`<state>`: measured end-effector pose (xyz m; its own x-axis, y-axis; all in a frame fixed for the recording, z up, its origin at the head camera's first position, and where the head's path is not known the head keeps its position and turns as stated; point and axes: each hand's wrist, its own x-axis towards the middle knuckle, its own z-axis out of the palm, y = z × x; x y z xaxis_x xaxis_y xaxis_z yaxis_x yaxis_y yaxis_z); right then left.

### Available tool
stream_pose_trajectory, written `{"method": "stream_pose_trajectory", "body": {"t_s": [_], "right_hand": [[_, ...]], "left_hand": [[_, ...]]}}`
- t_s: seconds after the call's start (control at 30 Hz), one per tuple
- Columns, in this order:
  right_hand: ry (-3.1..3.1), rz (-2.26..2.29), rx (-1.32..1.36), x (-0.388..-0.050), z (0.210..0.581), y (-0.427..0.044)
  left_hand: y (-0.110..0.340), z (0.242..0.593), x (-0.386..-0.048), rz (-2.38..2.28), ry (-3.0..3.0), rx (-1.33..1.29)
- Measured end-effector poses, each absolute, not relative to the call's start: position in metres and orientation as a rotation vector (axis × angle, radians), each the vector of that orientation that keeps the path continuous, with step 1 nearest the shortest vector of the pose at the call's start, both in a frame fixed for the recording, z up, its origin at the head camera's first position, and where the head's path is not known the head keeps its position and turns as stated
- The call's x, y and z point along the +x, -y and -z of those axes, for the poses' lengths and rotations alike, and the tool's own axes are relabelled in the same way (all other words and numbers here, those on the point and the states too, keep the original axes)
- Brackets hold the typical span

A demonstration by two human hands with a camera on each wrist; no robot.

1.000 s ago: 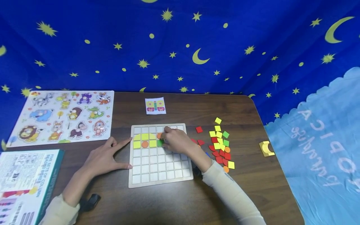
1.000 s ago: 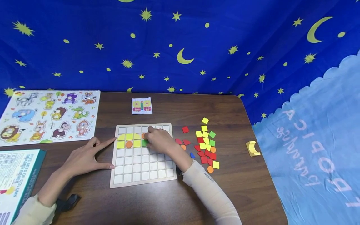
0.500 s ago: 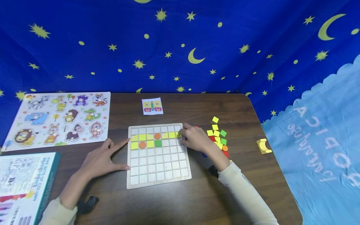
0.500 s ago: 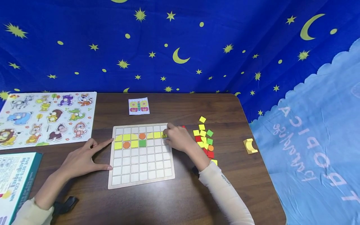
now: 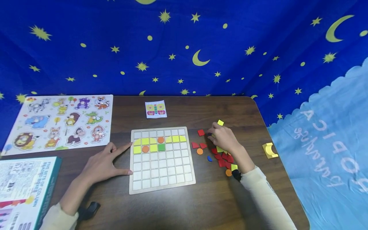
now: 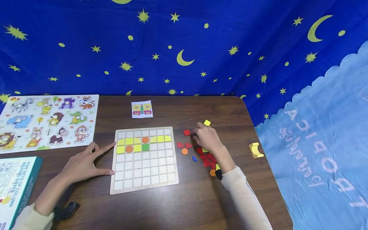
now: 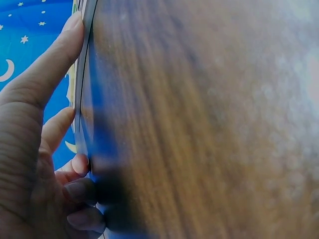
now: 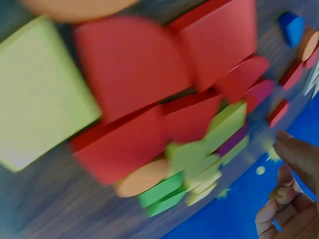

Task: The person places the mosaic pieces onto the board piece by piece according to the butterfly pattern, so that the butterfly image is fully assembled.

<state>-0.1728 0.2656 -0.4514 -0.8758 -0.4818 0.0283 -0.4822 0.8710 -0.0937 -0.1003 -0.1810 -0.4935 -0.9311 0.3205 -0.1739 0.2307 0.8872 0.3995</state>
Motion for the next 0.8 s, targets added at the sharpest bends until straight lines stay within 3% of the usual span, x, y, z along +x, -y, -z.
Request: {"method": "stream_pose_trajectory", "body": {"t_s": [0.27,0.8], "right_hand": [[3.101,-0.128,0.676,-0.171,0.457,-0.291],[3.157,-0.086,0.686,-0.173,0.461,-0.298]], "left_hand": [[0.18,0.494,-0.101,-0.558,-2.817,0.416],[0.18,0.494,-0.1,-0.556,-2.825,0.419]]}}
